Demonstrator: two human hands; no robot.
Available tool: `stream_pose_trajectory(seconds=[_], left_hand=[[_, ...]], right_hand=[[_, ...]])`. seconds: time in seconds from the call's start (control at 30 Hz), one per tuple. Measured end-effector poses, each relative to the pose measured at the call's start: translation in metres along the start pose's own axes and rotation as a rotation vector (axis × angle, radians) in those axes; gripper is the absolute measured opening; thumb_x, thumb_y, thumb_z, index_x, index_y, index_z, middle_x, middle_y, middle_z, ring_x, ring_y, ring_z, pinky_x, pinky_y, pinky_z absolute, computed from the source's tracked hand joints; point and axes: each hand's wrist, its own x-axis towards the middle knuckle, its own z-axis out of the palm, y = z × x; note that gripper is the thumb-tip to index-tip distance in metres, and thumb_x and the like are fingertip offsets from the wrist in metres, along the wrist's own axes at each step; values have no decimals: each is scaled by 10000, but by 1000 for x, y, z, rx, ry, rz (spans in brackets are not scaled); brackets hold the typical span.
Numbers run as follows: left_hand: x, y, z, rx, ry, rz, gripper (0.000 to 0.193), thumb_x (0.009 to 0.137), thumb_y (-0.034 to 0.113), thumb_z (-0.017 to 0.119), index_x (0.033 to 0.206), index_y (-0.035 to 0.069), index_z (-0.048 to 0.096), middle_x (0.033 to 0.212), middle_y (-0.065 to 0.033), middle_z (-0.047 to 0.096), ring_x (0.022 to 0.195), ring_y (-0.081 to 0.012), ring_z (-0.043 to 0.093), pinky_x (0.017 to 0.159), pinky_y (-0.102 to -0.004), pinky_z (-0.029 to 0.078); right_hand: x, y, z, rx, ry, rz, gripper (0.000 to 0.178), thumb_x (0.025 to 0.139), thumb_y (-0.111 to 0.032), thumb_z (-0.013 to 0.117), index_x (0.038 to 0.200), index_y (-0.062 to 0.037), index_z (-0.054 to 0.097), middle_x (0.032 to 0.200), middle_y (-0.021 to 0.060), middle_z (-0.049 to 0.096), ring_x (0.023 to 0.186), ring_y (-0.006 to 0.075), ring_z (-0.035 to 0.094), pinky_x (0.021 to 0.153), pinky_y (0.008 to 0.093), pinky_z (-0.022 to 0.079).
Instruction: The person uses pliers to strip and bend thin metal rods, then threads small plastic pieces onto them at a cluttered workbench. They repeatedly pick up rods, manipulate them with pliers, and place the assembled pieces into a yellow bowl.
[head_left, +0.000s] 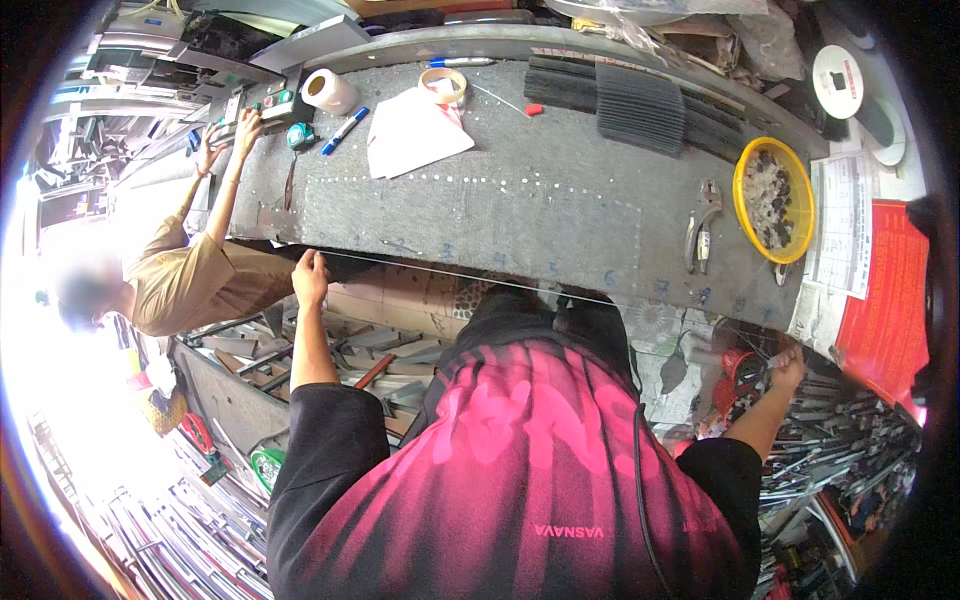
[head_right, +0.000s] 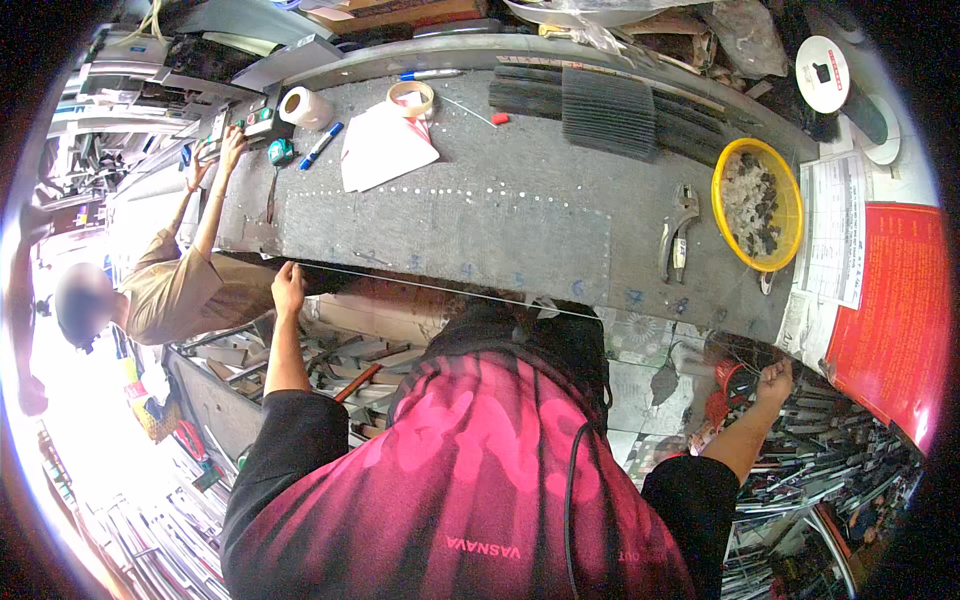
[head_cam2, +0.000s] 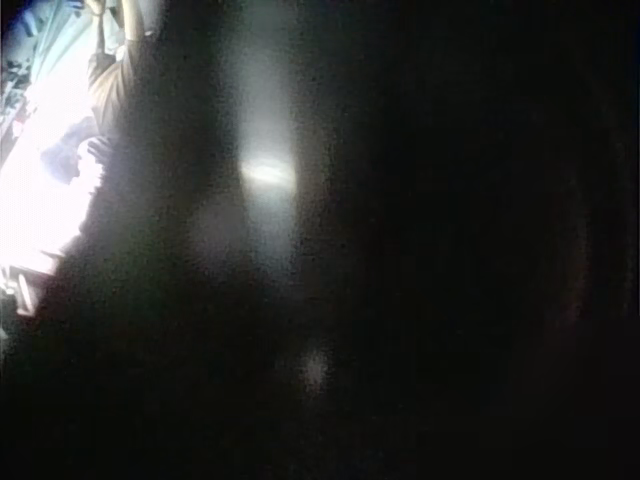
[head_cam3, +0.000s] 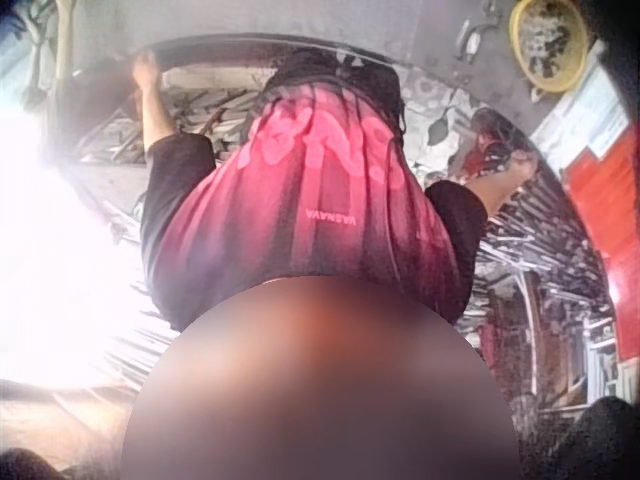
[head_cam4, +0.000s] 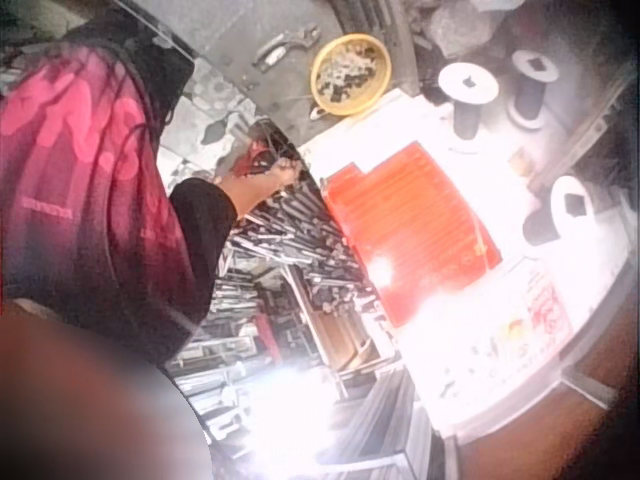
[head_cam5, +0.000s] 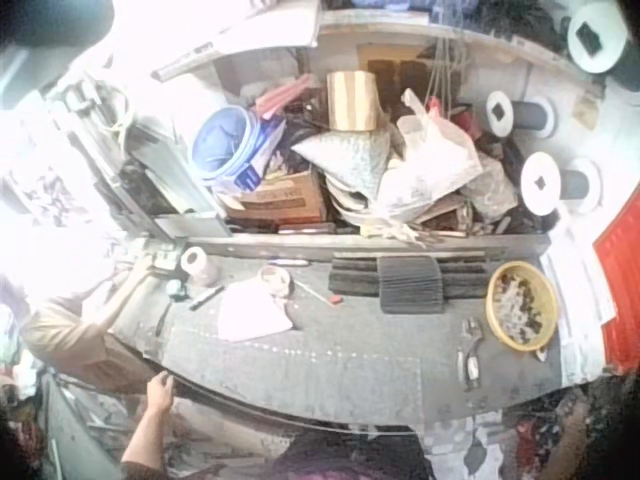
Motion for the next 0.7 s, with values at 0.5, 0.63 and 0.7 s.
stream_pose_trajectory(seconds=[0.5, 0.63, 0.7], left_hand=[[52, -43, 6, 572, -69, 195, 493, 1065, 427, 569, 1296, 26, 738, 1338, -235, 723, 1251, -420, 680, 1065, -495, 523], [70, -55, 7, 394, -139, -78, 574, 1083, 425, 547, 1450, -3, 652, 1467, -242, 657, 1362, -445, 607, 1128, -480, 471], [77, -58, 9, 487, -169, -95, 579, 1080, 428, 551, 1460, 1, 645, 1495, -235, 639, 1385, -438, 585, 1141, -478, 466]], right_hand=[[12, 27, -13, -549, 68, -153, 412, 1027, -230, 612, 1385, -27, 614, 1108, 139, 701, 847, 245, 621, 748, 360, 553], [-13, 29, 30, 121, 59, -4, 71, 1033, -141, 624, 1025, -76, 595, 759, 0, 460, 517, 121, 353, 440, 284, 284], [-28, 21, 45, 115, 88, -7, 65, 1014, -93, 653, 1004, -66, 595, 748, 2, 453, 517, 118, 347, 447, 282, 271]])
